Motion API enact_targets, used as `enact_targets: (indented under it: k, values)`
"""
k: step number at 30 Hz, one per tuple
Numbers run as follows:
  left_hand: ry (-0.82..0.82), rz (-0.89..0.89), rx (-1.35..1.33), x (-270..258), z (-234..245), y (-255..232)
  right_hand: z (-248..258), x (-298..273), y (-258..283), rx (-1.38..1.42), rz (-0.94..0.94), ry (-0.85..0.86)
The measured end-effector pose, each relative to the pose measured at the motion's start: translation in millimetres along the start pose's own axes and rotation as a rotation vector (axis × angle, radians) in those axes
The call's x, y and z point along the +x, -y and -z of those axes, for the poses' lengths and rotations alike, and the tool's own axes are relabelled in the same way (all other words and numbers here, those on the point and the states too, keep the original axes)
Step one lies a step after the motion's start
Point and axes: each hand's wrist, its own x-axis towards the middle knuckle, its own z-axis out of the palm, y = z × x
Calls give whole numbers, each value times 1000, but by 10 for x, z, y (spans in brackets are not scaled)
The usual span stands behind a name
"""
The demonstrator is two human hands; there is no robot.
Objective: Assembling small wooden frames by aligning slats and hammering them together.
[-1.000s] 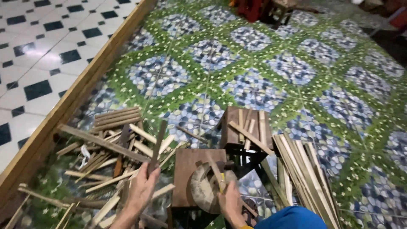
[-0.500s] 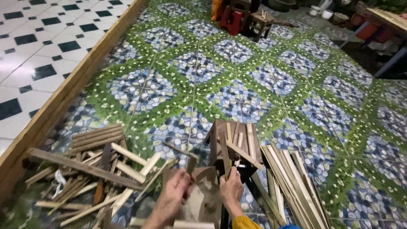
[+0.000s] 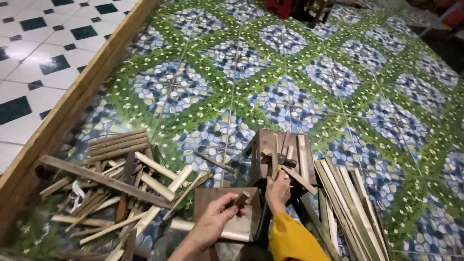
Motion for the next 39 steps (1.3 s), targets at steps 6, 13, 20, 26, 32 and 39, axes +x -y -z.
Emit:
enact_targets:
  k: [6,13,20,26,32,39]
  values:
    - [-118,-93,176,-53,121,96,1127,-224,382,121,178,136]
    - [-212,-145,248,-183,133,191,2387,-1089,1092,404,309,652]
    - [-256,-162,-34,-207,85,90,2870,-1418,1596,305,536,691]
    - [-311,-43,-10,-299,28,-169,2889,-1419,1703,262,483,753]
    - [-314,-35,-18,-278,46,-155,2865,-1417,1755,181,519,767]
    - [-306,-84,-43,-259,40,-151,2934,-1385,1818,221,467,789]
